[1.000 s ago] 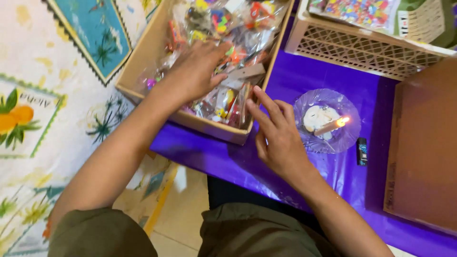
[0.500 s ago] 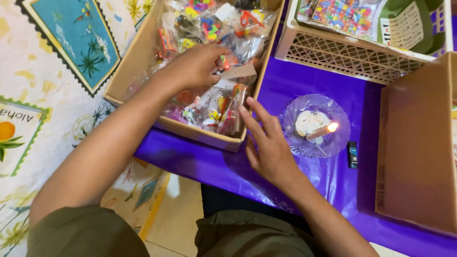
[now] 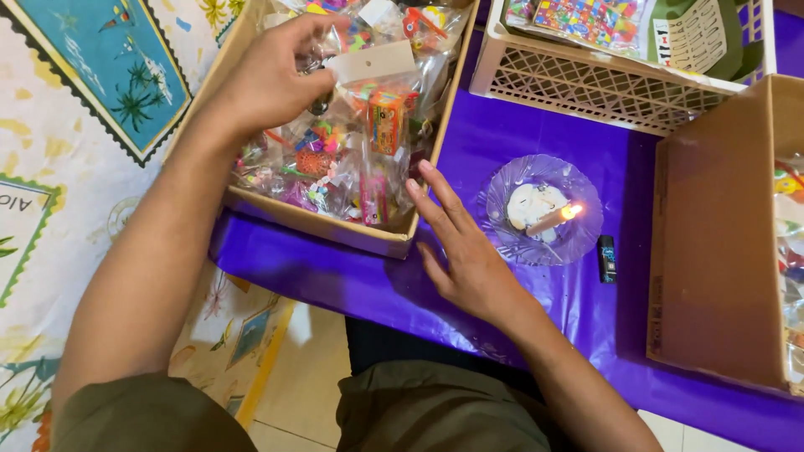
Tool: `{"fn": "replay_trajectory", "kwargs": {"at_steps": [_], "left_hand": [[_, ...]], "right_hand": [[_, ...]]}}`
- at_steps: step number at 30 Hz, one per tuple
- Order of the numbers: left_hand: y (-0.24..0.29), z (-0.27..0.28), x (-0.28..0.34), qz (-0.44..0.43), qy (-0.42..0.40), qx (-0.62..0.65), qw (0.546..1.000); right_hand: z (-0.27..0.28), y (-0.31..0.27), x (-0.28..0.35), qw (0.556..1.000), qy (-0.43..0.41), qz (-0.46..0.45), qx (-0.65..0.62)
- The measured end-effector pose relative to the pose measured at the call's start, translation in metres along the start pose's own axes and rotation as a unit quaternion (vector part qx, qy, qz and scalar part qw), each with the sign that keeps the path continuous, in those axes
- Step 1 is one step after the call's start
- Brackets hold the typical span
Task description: Packaging small toys into plastic bags and sealing them using a candle flame.
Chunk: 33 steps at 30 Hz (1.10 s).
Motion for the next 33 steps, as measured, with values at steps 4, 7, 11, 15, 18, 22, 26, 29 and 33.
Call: {"fn": "replay_trajectory", "kwargs": {"at_steps": [4, 7, 11, 15, 18, 22, 26, 29, 33], "left_hand": [[-0.005, 0.004, 0.011, 0.121, -0.004, 0.088, 0.989], [0.000, 0.013, 0.008, 0.028, 0.024, 0.086, 0.996], [-0.024, 0.040, 0.005, 0.064, 0.148, -0.008, 0.987], [0.001, 0.025, 0.023, 0.169, 0.093, 0.395, 0.898], [0.058, -0.006, 0.054, 0.118, 0.041, 0.510, 0.851], [0.112, -0.042, 0.092, 0.097, 0.000, 0.458, 0.884], [0.136, -0.082, 0.115, 0.141, -0.037, 0.338, 0.930], [0.140, -0.108, 0.124, 0.139, -0.038, 0.355, 0.924], [0.138, -0.143, 0.131, 0.140, -0.082, 0.428, 0.889]], "right_hand": [[-0.001, -0.001, 0.000, 1.000, 0.003, 0.004, -0.016], [0.000, -0.002, -0.002, 1.000, -0.001, 0.002, -0.019], [0.001, -0.002, -0.001, 1.000, -0.021, -0.014, -0.011], [0.009, -0.007, 0.000, 0.999, -0.014, -0.020, -0.025], [0.025, -0.009, 0.007, 0.992, 0.090, -0.046, -0.076], [0.042, -0.001, 0.023, 0.928, 0.173, -0.089, -0.317], [0.062, 0.006, 0.040, 0.858, 0.227, -0.138, -0.440], [0.074, 0.011, 0.051, 0.845, 0.264, -0.170, -0.432], [0.082, 0.031, 0.079, 0.830, 0.322, -0.242, -0.384]]}}
Point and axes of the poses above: each hand's wrist, its own x-axis away from the middle knuckle, its own z-axis out of the back of the hand, y = z × x, the point moved 8 cm from there along -x, towards the middle knuckle, and after that the axes turned 7 degrees about y, right-handed, at the moved point
